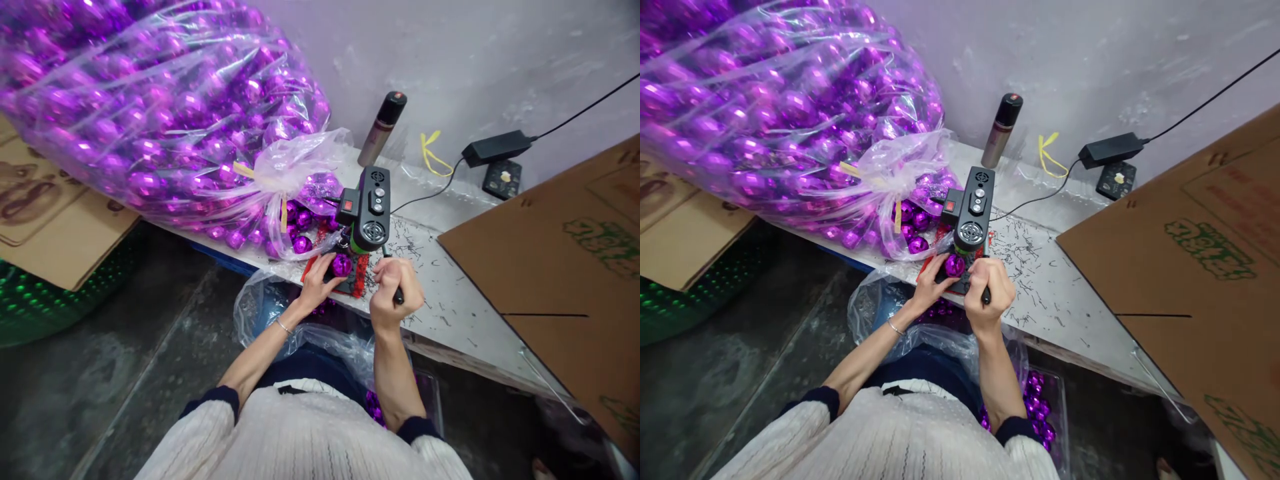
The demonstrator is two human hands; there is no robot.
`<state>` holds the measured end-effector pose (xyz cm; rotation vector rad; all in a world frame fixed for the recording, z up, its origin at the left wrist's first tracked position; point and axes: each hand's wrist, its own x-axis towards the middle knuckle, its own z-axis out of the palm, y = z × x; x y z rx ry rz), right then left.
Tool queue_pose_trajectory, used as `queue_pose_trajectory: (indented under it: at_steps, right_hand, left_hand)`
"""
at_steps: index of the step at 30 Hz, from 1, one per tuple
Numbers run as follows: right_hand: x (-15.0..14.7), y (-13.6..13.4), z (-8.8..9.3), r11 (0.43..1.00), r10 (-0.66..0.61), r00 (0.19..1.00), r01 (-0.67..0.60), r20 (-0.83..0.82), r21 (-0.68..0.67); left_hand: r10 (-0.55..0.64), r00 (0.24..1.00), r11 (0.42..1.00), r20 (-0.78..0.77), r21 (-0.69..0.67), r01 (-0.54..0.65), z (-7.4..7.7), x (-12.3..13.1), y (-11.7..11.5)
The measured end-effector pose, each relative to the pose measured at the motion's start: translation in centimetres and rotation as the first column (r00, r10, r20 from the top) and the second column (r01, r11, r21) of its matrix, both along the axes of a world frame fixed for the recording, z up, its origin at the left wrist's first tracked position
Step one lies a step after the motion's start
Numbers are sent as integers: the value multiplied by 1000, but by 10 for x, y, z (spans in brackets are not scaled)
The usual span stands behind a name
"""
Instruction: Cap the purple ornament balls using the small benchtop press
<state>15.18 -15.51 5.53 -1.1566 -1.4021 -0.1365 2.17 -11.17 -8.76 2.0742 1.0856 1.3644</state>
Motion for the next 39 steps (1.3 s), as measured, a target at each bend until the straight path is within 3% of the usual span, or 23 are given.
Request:
queue_pose_trajectory:
  at_steps: [2, 5, 8, 11, 14, 17, 19, 21, 22, 24, 26, 27, 29, 31, 36, 39]
  right_hand:
    - [-1, -1, 4, 1000, 12, 1000, -12, -6, -5]
    - [0, -2, -3, 999, 43, 999, -43, 19, 6]
    - [0, -3, -13, 999, 48, 998, -48, 34, 22]
    - [-1, -3, -16, 998, 41, 998, -43, 42, 36]
    - [-1, -2, -15, 998, 38, 997, -40, 62, 44]
    - [-1, -2, -14, 998, 41, 996, -44, 76, 43]
    - [-1, -3, -14, 998, 41, 996, -44, 75, 47]
    - [-2, -3, -15, 998, 34, 996, -38, 77, 52]
    - [-2, -2, -15, 998, 31, 996, -36, 81, 56]
    - [-2, -2, -15, 998, 28, 996, -33, 90, 59]
    - [-1, -2, -15, 997, 30, 995, -36, 96, 61]
    - [-1, -2, -15, 998, 30, 995, -36, 97, 59]
    - [-1, -2, -15, 998, 28, 995, -34, 98, 57]
    - [-1, -2, -14, 998, 27, 995, -32, 100, 56]
    - [2, -1, -10, 998, 23, 992, -31, 122, 63]
    - [3, -1, -8, 998, 22, 990, -30, 138, 54]
  left_hand:
    - [-3, 998, 999, -58, 38, 5, 0, -10, -20]
    - [-74, 981, 992, -177, 92, 91, -2, -29, -55]
    - [-81, 971, 983, -226, 142, 115, 5, -42, -67]
    - [92, 968, 980, -232, 193, -47, 29, -50, -34]
    - [240, 901, 970, -363, 127, -207, 60, -61, 29]
    - [10, 753, 998, -658, -44, -51, 79, -72, 81]
    - [-150, 639, 986, -755, -159, 44, 84, -75, 98]
    - [-219, 600, 972, -769, -229, 62, 86, -75, 102]
    - [-225, 627, 967, -746, -249, 50, 87, -75, 102]
    - [-196, 768, 959, -610, -284, 19, 88, -76, 98]
    - [-136, 935, 942, -329, -334, 20, 89, -78, 91]
    - [-120, 980, 929, -162, -366, 53, 90, -80, 85]
    - [-117, 985, 895, 127, -416, 159, 87, -80, 70]
    - [-140, 942, 853, 304, -446, 270, 81, -77, 47]
    - [-102, 875, 745, 474, -546, 383, 54, -52, -10]
    - [-81, 864, 699, 498, -589, 405, 41, -41, -27]
